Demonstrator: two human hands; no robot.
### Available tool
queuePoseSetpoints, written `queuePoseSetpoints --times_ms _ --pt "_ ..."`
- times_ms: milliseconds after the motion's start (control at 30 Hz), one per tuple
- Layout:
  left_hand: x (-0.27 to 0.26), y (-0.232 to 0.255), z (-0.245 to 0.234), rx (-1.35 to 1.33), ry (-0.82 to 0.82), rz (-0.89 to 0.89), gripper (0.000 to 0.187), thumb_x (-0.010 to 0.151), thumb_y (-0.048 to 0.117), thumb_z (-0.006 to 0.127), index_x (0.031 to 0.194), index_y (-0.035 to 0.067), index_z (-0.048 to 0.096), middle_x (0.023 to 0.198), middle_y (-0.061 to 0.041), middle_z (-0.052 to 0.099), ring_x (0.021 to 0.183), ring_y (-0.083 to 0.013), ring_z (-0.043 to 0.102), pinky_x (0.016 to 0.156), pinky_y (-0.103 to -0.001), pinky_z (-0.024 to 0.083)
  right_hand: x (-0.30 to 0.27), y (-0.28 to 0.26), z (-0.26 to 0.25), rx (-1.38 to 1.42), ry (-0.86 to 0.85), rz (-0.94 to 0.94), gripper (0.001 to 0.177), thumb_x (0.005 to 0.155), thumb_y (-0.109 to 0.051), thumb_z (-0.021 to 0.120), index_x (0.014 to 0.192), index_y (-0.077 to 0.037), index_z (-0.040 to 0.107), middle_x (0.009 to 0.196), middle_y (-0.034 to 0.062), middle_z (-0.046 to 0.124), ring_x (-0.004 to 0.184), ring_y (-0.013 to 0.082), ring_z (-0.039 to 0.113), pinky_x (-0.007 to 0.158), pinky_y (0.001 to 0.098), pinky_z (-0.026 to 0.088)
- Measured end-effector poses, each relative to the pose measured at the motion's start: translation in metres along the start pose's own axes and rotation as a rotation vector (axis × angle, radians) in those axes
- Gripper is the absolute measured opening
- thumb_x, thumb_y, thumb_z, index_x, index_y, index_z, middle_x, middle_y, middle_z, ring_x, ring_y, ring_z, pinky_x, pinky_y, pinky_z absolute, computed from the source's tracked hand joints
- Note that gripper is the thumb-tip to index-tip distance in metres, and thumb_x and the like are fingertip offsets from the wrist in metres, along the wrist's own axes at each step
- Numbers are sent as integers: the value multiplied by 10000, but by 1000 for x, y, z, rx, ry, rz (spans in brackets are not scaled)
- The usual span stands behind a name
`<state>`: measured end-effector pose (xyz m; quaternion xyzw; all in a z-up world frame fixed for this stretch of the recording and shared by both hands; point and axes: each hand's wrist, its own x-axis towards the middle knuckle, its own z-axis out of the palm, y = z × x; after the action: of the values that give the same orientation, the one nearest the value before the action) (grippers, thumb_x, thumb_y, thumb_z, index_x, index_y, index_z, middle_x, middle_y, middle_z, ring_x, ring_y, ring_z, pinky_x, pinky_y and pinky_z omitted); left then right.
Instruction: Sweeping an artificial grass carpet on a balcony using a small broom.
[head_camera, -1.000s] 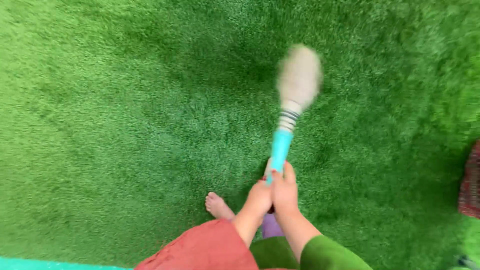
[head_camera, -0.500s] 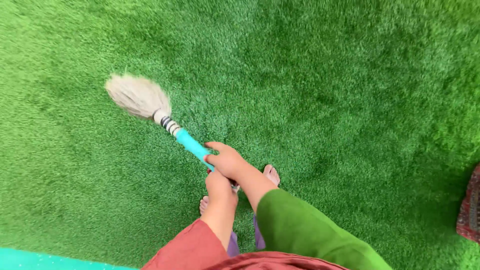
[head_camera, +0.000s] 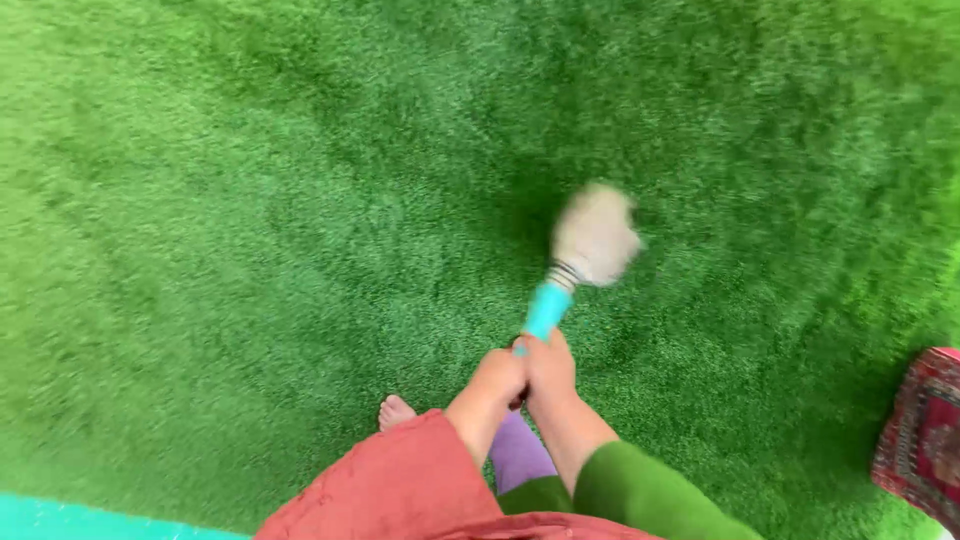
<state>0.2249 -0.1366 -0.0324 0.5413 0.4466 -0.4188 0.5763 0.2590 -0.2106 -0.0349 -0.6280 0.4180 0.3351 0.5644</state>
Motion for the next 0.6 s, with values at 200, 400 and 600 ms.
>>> queuePoseSetpoints --times_ms 200,400,600 --pt "26 -30 -47 -1381 238 39 190 986 265 687 938 125 568 694 -3 543 544 -140 479 510 -329 395 9 -49 116 -736 -630 -282 497 841 -131 723 1321 -116 597 937 85 729 777 194 683 729 373 556" --pt "-25 34 -44 -966 341 133 164 961 246 623 990 94 677 792 -26 665 614 -155 583 519 -379 430 -26 -105 72 -371 -663 -128 650 922 -108 645 1543 -136 457 949 137 722 788 199 678 727 356 563" --pt "28 39 33 -784 -202 -1 152 882 87 689 1029 51 677 803 -116 684 651 -279 655 572 -440 525 -59 -125 -12 100 -266 37 664 949 -84 525 1580 -183 347 930 169 715 813 265 700 723 407 585"
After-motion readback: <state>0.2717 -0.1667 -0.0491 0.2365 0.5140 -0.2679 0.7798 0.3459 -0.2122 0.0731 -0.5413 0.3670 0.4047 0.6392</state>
